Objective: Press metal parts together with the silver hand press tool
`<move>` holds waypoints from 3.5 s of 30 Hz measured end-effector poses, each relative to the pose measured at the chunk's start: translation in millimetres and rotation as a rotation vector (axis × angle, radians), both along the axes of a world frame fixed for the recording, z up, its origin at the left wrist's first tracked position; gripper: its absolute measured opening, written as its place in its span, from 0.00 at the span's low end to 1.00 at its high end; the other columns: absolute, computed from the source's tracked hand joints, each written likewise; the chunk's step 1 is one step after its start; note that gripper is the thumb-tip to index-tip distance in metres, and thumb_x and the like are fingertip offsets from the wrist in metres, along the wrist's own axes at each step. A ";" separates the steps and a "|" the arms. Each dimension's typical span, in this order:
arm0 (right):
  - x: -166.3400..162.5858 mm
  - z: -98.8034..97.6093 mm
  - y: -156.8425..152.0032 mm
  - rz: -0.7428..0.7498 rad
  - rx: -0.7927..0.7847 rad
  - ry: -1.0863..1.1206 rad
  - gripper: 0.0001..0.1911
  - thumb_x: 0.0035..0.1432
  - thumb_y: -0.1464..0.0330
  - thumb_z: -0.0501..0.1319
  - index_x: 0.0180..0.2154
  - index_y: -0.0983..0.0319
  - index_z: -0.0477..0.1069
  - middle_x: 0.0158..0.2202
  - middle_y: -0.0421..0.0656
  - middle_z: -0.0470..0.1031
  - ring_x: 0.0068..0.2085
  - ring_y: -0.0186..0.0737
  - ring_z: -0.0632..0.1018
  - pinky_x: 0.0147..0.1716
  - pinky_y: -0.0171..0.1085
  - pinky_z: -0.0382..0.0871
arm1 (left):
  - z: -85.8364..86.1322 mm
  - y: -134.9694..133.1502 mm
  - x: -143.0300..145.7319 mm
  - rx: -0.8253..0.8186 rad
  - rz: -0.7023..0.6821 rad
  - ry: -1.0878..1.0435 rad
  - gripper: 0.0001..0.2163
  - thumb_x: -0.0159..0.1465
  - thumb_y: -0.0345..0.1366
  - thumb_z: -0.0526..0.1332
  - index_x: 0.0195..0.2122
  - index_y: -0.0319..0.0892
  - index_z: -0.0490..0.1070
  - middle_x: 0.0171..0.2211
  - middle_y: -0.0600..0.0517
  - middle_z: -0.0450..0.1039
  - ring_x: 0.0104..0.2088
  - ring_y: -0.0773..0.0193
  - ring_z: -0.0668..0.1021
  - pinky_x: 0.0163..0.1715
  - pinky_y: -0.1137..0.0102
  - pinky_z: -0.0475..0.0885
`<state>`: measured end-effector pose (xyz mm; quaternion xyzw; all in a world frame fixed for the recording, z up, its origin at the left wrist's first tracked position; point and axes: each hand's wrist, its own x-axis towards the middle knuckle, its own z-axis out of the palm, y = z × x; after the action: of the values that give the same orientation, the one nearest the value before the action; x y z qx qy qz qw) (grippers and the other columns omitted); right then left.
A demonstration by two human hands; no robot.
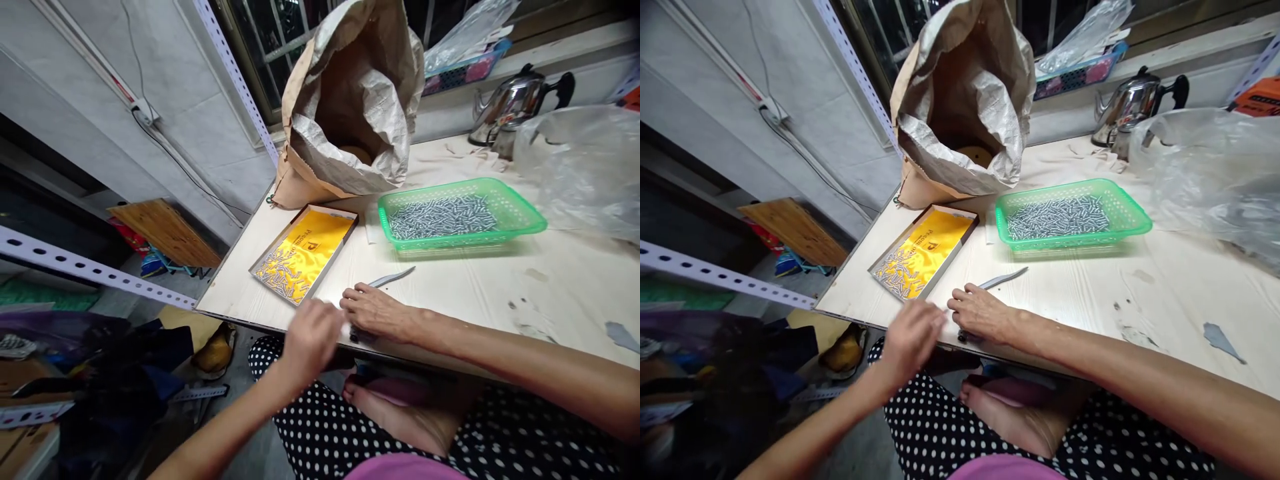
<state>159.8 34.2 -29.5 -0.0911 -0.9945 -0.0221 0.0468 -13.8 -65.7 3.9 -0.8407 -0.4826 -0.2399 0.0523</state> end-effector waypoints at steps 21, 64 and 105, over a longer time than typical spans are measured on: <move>93.3 82.6 80.7 -1.034 0.240 0.377 0.13 0.63 0.66 0.56 0.46 0.63 0.72 0.44 0.52 0.74 0.38 0.50 0.75 0.31 0.43 0.65 | -19.2 118.6 -86.0 -0.420 0.491 0.506 0.13 0.68 0.29 0.51 0.37 0.37 0.77 0.40 0.40 0.75 0.47 0.52 0.74 0.42 0.64 0.70; 68.4 -42.8 -45.7 -0.639 -0.196 0.250 0.06 0.66 0.71 0.55 0.37 0.60 0.70 0.37 0.45 0.71 0.38 0.43 0.68 0.35 0.40 0.54 | -15.8 55.9 21.2 -1.432 0.443 -0.482 0.18 0.46 0.49 0.71 0.20 0.39 0.69 0.15 0.58 0.65 0.14 0.75 0.64 0.14 0.77 0.54; 89.5 -7.1 -22.9 -0.569 -0.321 0.238 0.33 0.61 0.61 0.64 0.62 0.66 0.58 0.49 0.54 0.73 0.49 0.52 0.70 0.51 0.51 0.58 | -11.6 39.4 41.7 -0.538 0.095 0.065 0.10 0.64 0.41 0.62 0.42 0.42 0.76 0.43 0.46 0.75 0.45 0.55 0.74 0.44 0.63 0.70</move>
<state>249.3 11.3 -36.6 -0.3730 -0.9075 0.1332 0.1397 27.9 -26.3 -7.7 -0.8082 -0.5658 -0.0731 -0.1461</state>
